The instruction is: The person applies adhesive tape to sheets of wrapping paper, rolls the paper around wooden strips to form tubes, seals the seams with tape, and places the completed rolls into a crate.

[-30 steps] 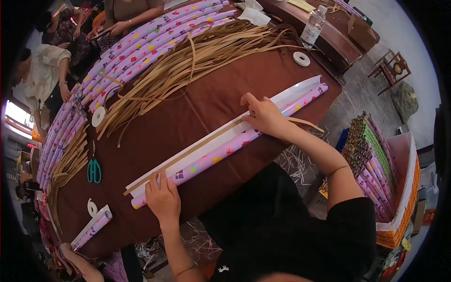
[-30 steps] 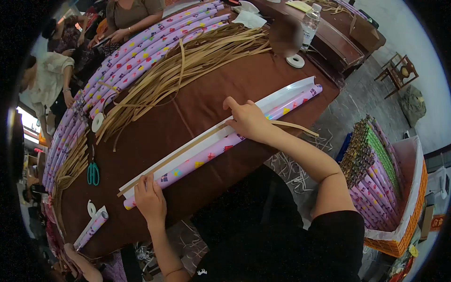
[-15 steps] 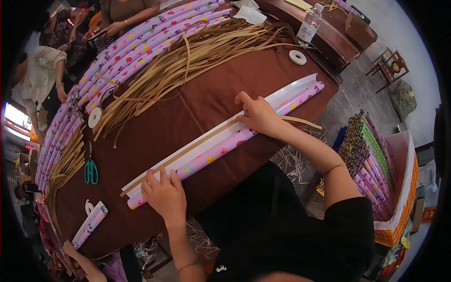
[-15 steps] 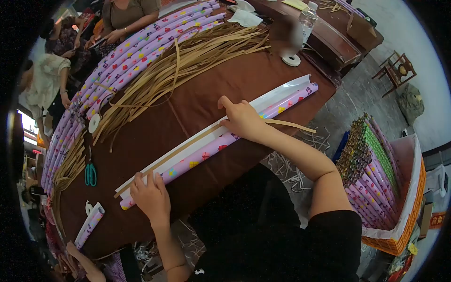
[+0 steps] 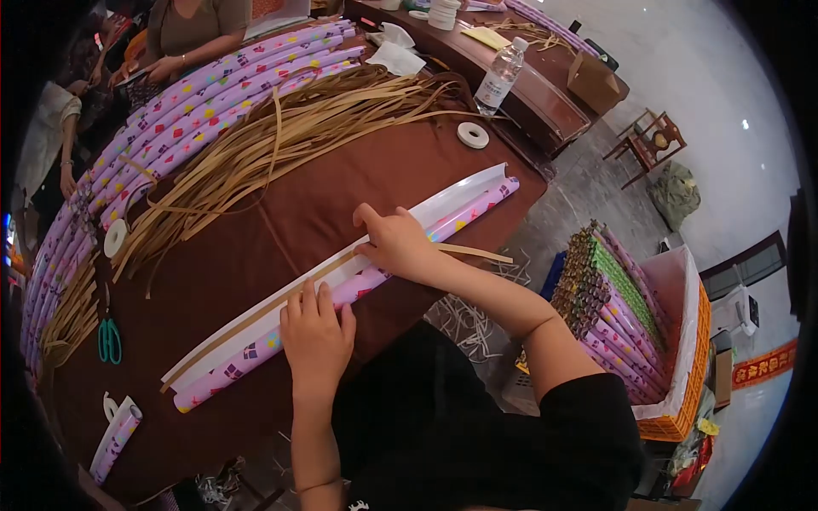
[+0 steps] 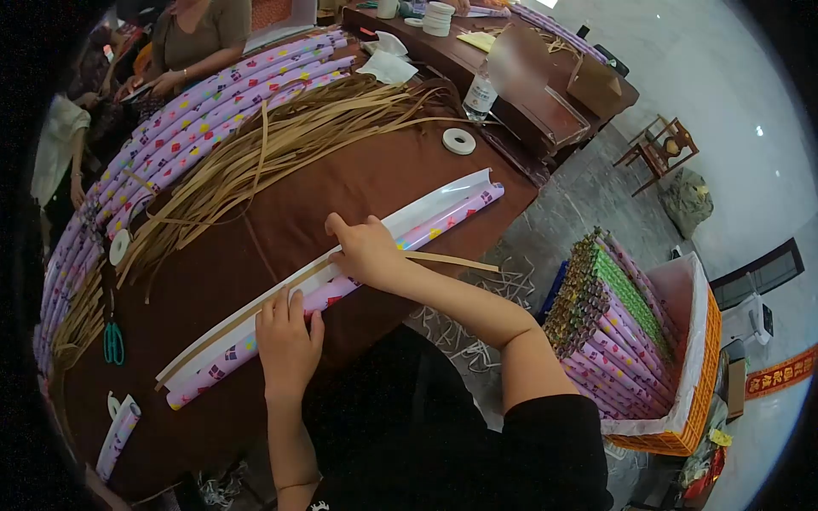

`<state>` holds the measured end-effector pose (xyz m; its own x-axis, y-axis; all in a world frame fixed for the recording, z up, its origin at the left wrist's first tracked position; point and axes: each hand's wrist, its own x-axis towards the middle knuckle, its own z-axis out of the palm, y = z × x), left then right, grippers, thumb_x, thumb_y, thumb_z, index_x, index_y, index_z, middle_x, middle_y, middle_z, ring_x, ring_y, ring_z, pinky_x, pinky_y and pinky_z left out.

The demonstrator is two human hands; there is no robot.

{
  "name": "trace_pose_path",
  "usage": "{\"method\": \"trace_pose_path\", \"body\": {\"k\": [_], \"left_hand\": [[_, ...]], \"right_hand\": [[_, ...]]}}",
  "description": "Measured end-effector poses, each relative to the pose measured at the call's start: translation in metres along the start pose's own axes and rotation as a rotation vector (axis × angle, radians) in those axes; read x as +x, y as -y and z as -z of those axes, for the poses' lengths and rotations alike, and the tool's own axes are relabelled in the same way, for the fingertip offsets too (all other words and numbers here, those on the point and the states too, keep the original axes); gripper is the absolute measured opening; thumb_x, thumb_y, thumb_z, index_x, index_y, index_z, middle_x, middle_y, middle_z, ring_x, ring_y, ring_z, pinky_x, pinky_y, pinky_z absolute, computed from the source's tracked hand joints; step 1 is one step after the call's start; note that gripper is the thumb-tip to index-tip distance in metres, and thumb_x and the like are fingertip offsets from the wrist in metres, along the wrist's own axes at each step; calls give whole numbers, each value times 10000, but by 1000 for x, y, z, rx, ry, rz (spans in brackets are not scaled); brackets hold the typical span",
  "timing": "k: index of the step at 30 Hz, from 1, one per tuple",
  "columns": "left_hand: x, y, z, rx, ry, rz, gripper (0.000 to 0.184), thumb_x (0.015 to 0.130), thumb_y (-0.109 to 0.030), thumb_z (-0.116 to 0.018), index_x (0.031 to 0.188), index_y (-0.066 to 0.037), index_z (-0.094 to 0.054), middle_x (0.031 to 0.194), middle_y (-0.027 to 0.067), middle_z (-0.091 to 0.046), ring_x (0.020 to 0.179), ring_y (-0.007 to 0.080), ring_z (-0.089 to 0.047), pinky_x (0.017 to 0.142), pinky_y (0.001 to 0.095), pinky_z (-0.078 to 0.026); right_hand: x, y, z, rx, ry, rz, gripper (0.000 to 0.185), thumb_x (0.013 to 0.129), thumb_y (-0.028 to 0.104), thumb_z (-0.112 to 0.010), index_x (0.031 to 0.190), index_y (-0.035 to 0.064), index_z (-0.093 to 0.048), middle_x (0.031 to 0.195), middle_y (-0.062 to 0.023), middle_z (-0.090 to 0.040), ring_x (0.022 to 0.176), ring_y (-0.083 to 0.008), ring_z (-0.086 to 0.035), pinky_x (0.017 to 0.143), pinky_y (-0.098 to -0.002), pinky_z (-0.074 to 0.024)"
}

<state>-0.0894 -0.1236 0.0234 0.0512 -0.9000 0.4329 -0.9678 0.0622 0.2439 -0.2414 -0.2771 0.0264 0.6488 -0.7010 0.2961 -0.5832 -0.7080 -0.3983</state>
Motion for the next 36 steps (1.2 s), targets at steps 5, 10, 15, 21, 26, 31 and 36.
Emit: {"method": "trace_pose_path", "body": {"k": [5, 10, 15, 21, 26, 31, 36], "left_hand": [[-2, 5, 11, -77, 152, -28, 370, 866, -148, -649, 1177, 42, -580, 1270, 215, -576, 1030, 337, -545, 918, 433, -450], [-8, 7, 6, -56, 152, -34, 367, 857, -137, -657, 1171, 36, -578, 1276, 215, -571, 1008, 331, -544, 912, 428, -448], [-24, 4, 10, -4, 99, -31, 356, 832, -145, -674, 1133, 20, -577, 1255, 213, -577, 953, 300, -556, 862, 405, -454], [-36, 10, 19, 44, 100, -35, 358, 841, -133, -663, 1149, 26, -573, 1277, 223, -571, 937, 288, -546, 857, 386, -455], [-37, 9, 17, 57, 116, -12, 373, 840, -125, -669, 1163, 35, -572, 1303, 232, -556, 945, 297, -539, 873, 390, -446], [-39, 11, 17, 35, 139, -12, 393, 840, -118, -671, 1183, 43, -567, 1319, 241, -542, 967, 313, -532, 887, 400, -440], [-36, 6, 22, 17, 183, 13, 365, 867, -72, -634, 1196, 62, -551, 1328, 243, -532, 986, 322, -515, 929, 423, -432]], "right_hand": [[1, 1, -1, -160, -16, 38, 400, 725, 199, -758, 983, 80, -477, 621, -99, -627, 631, -323, -635, 684, -408, -412], [1, 3, 7, -251, 17, -59, 448, 710, 329, -798, 970, 100, -513, 647, -77, -649, 619, -296, -642, 697, -390, -423], [-2, -16, 26, -245, 56, 7, 448, 693, 391, -807, 903, 79, -564, 650, -98, -652, 652, -308, -653, 728, -394, -432], [-4, -78, 123, 220, 446, -158, 224, 826, 209, -733, 885, -7, -726, 738, -132, -681, 663, -196, -629, 678, -309, -494], [-21, -143, 178, 324, 366, -373, 158, 863, 132, -714, 911, -17, -730, 773, -12, -688, 732, -73, -593, 697, -255, -483], [-39, -185, 167, 413, 79, -498, 144, 825, 114, -747, 896, -11, -739, 759, -24, -689, 722, -95, -606, 692, -261, -494], [-36, -204, 130, 298, -36, -438, 199, 779, 160, -790, 875, -7, -738, 756, -70, -695, 687, -129, -612, 653, -288, -498]]}}
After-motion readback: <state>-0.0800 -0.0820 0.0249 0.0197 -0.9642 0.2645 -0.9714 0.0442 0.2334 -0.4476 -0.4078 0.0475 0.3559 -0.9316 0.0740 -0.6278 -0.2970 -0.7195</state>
